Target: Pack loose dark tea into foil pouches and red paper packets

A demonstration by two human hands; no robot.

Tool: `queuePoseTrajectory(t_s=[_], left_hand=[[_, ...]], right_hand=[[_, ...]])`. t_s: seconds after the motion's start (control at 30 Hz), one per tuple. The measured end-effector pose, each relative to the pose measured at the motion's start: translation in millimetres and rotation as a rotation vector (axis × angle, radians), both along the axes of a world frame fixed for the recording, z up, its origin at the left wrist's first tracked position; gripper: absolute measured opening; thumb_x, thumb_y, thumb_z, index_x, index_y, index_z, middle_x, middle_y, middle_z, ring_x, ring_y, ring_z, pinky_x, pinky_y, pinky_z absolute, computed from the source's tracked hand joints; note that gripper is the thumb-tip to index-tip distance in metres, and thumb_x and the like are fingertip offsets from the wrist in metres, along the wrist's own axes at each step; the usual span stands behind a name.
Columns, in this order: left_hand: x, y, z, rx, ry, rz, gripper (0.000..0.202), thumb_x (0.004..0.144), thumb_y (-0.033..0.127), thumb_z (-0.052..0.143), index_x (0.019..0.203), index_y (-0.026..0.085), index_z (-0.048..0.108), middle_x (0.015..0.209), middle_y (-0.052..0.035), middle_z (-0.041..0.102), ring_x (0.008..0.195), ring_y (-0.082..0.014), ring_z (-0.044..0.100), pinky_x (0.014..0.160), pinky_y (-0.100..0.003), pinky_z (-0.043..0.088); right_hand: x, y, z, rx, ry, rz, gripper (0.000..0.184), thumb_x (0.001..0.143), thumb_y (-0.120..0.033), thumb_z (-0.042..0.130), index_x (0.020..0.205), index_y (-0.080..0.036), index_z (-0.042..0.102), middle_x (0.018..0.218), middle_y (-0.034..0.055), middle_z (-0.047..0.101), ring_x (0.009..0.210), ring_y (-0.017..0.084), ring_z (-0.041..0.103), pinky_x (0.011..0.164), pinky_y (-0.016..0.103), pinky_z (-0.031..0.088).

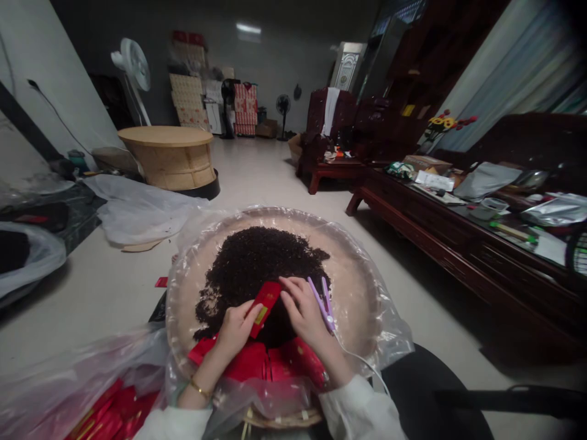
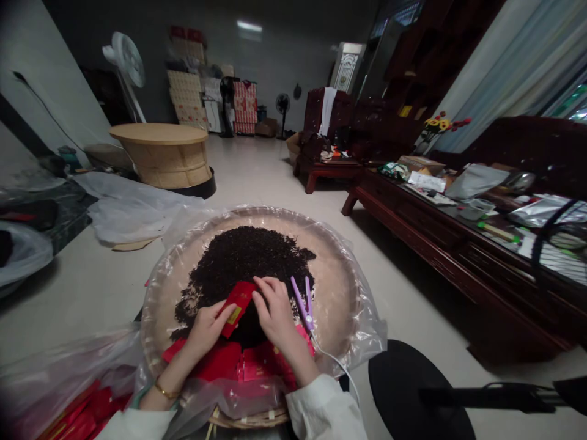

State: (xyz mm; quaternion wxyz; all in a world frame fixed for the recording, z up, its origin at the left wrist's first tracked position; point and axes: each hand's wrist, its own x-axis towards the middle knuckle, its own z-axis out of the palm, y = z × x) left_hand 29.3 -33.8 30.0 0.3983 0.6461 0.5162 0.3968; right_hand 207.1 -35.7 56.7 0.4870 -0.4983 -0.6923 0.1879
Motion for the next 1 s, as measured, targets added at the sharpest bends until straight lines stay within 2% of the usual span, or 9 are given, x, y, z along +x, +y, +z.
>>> queuePoseTrajectory(t_s=[0.1,0.23,0.33,0.47,0.6,0.7,0.8,0.87,1.0], left_hand=[[1,1,-0.4,-0.184,-0.177,0.025,0.041,0.076,0.055,0.058,0.076,0.015,0.069,0.059,-0.002,0.068,0.049,-0.02,0.065,0.046,-0.027,0.049],[3,3,-5.9,-0.256,-0.244,0.051,0.044,0.071,0.059,0.061,0.072,0.015,0.066,0.058,-0.001,0.066,0.047,-0.0199,0.063,0.046,-0.029,0.051],[3,4,-9.5,-0.217,-0.184,0.039,0.044,0.074,0.058,0.057,0.073,0.014,0.066,0.057,-0.0013,0.065,0.047,-0.0193,0.062,0.047,-0.028,0.049],[2,4,-7.9,-0.026,0.031,-0.02,0.041,0.082,0.049,0.05,0.075,0.014,0.071,0.058,-0.0025,0.066,0.052,-0.0165,0.06,0.052,-0.024,0.044],[2,1,-3.7,0.113,0.211,-0.098,0.037,0.086,0.039,0.045,0.077,0.016,0.073,0.059,-0.0038,0.067,0.053,-0.0147,0.058,0.056,-0.022,0.041],[1,1,-3.7,0.102,0.216,-0.106,0.037,0.087,0.038,0.044,0.074,0.017,0.073,0.061,-0.0047,0.069,0.053,-0.0153,0.059,0.057,-0.023,0.043],[0,4,-6.8,0.044,0.078,-0.056,0.029,0.081,0.037,0.052,0.083,0.019,0.074,0.076,-0.005,0.075,0.069,-0.0186,0.067,0.067,-0.025,0.049],[-1,7,-9.1,-0.046,-0.064,0.027,0.028,0.073,0.039,0.062,0.09,0.019,0.074,0.085,-0.0054,0.076,0.076,-0.0208,0.069,0.072,-0.028,0.053],[-3,12,-9.3,-0.303,-0.457,0.16,0.045,0.061,0.044,0.075,0.094,0.014,0.073,0.078,-0.0074,0.076,0.066,-0.0206,0.07,0.069,-0.032,0.056]], right_hand=[[-6,1,-7.2,0.148,-0.15,0.042,0.041,0.092,-0.021,0.047,0.133,-0.025,0.052,0.113,0.0108,0.061,0.105,0.023,0.055,0.091,0.04,0.049],[-13,0,-11.7,0.285,-0.265,-0.018,0.04,0.093,-0.016,0.045,0.133,-0.022,0.051,0.117,0.013,0.058,0.107,0.024,0.052,0.091,0.041,0.049],[-15,-1,-10.7,0.336,-0.303,-0.055,0.029,0.093,-0.016,0.047,0.119,-0.02,0.059,0.112,0.013,0.058,0.103,0.023,0.052,0.086,0.04,0.05],[-10,4,-8.5,0.258,-0.327,-0.085,0.009,0.091,-0.025,0.056,0.093,-0.019,0.062,0.089,0.0085,0.058,0.084,0.021,0.052,0.071,0.035,0.05],[-6,11,-5.3,0.193,-0.399,-0.07,0.02,0.087,-0.031,0.063,0.073,-0.02,0.057,0.074,0.0047,0.056,0.074,0.02,0.05,0.062,0.03,0.045],[-7,9,-1.8,0.248,-0.447,0.021,0.027,0.092,-0.025,0.054,0.066,-0.02,0.054,0.071,0.0045,0.057,0.072,0.019,0.049,0.061,0.029,0.042],[-6,4,-0.6,0.296,-0.414,0.135,0.022,0.095,-0.019,0.045,0.076,-0.019,0.057,0.073,0.0036,0.061,0.071,0.017,0.051,0.067,0.029,0.042],[-2,2,-2.4,0.27,-0.34,0.146,0.02,0.095,-0.019,0.044,0.081,-0.02,0.058,0.071,0.0014,0.061,0.067,0.015,0.052,0.074,0.032,0.043],[5,3,-6.1,0.108,-0.129,0.06,0.019,0.093,-0.024,0.047,0.079,-0.022,0.06,0.066,-0.001,0.061,0.068,0.016,0.056,0.091,0.038,0.045]])
